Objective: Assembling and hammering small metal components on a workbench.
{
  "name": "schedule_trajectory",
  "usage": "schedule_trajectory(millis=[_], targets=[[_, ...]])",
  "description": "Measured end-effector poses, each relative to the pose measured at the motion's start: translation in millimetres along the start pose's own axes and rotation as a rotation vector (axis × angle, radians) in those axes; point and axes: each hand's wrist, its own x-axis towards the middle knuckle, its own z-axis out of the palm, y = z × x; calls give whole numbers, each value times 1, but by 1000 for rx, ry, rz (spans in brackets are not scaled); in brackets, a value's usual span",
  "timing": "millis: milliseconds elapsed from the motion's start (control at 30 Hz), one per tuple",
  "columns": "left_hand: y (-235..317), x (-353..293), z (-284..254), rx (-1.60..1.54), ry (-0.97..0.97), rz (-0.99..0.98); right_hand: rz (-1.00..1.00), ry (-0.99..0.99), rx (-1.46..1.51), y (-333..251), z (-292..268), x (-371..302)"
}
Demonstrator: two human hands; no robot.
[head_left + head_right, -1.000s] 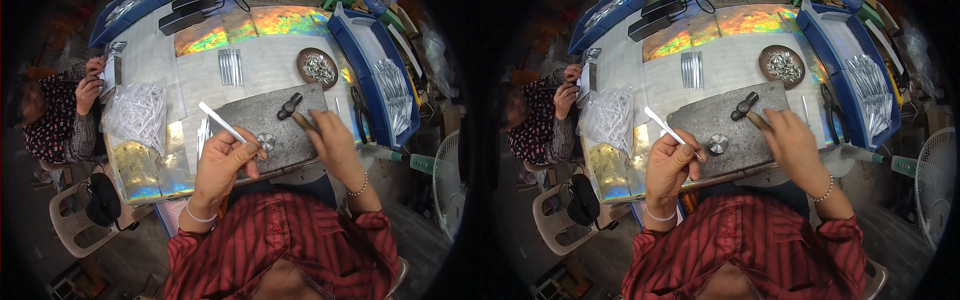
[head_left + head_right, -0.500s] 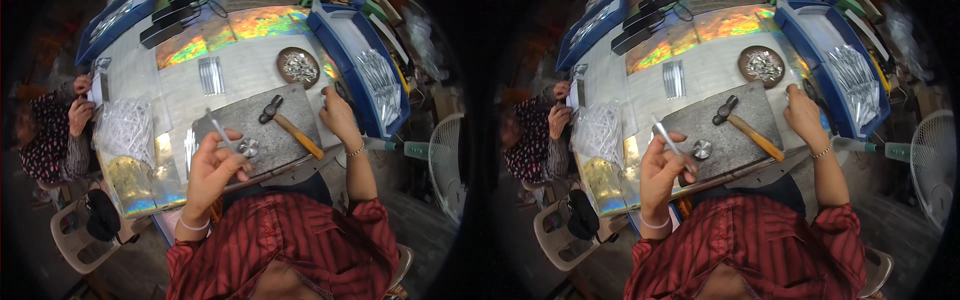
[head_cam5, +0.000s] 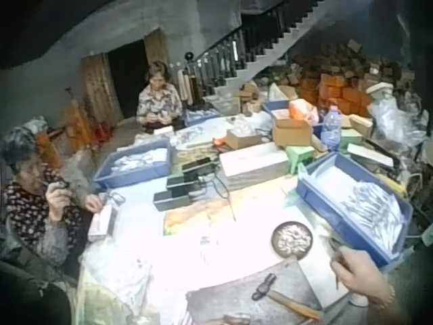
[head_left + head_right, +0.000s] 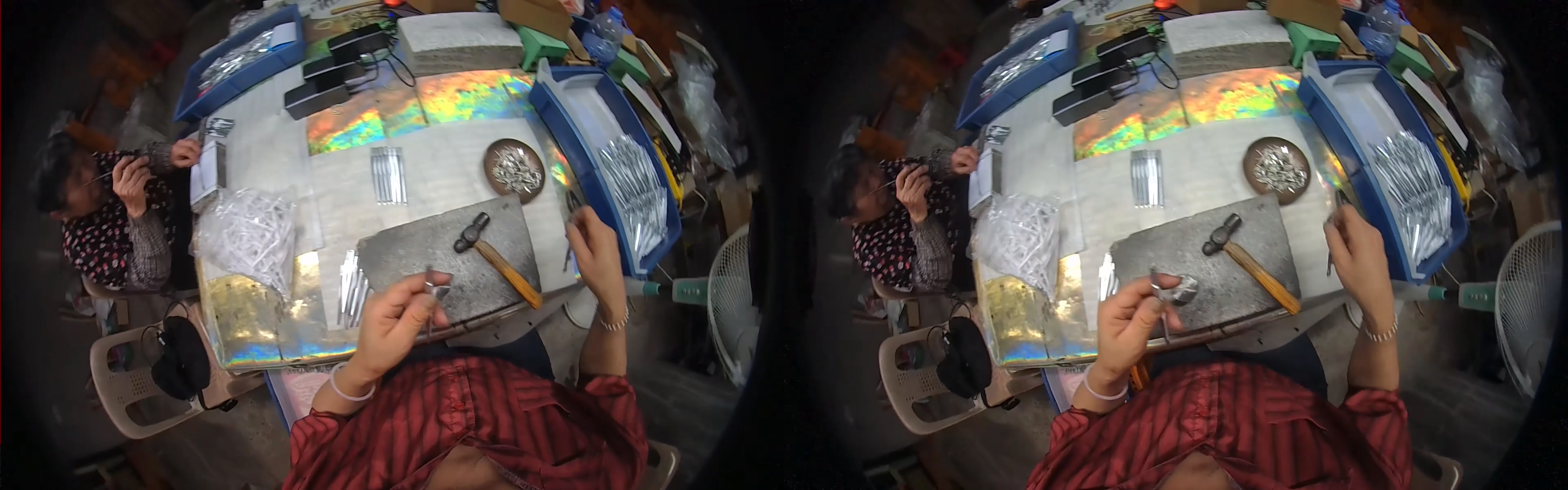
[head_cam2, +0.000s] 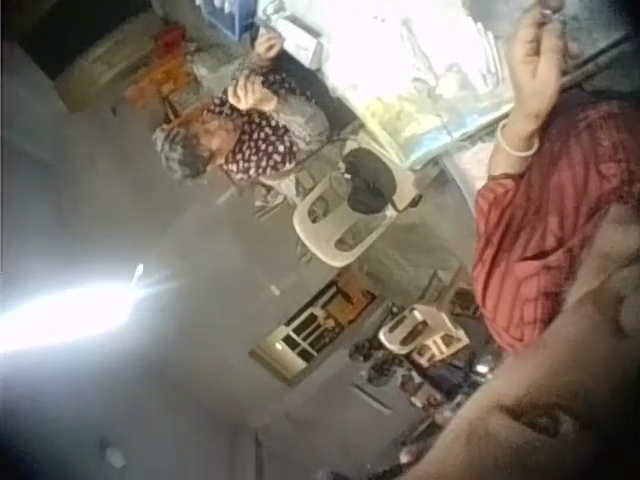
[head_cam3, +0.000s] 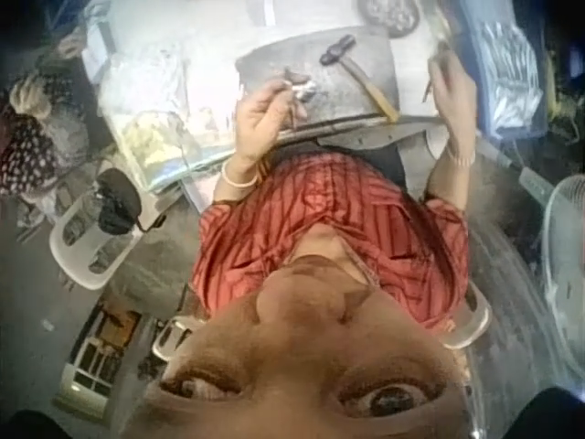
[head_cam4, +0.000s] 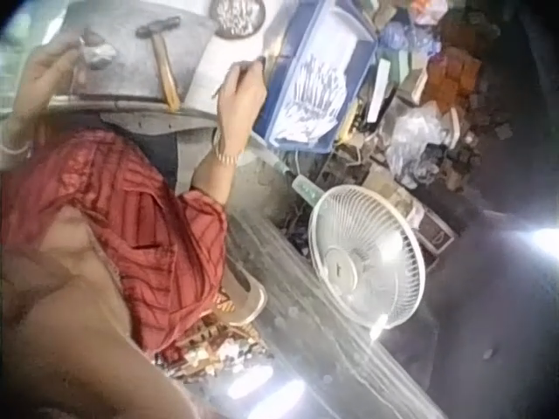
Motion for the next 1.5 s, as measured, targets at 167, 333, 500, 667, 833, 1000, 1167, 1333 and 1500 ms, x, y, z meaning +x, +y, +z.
schedule_trajectory(millis=[167,333,500,667,833,1000,1167,1333,1500], targets=[[-6,-6,14,-30,31,87,-167,-292,450,-66,-6,-37],[-4,-6,21,-127,18,37,-128,-519,772,-94,22,-43],[-3,-13,18,-142,21,85,-384,-303,604,-105,42,-37],[-8,-16,18,-95,75,96,-423,-226,544,-111,51,-42],[-7,-19,20,-61,112,90,-446,-228,544,-110,55,-45],[-4,-16,20,30,96,133,-442,-233,543,-108,57,-43],[-7,-13,22,11,113,151,-434,-254,560,-107,57,-41],[-10,-14,20,38,146,180,-499,-237,564,-108,57,-37],[0,-13,16,143,71,118,-404,-265,577,-108,56,-40]])
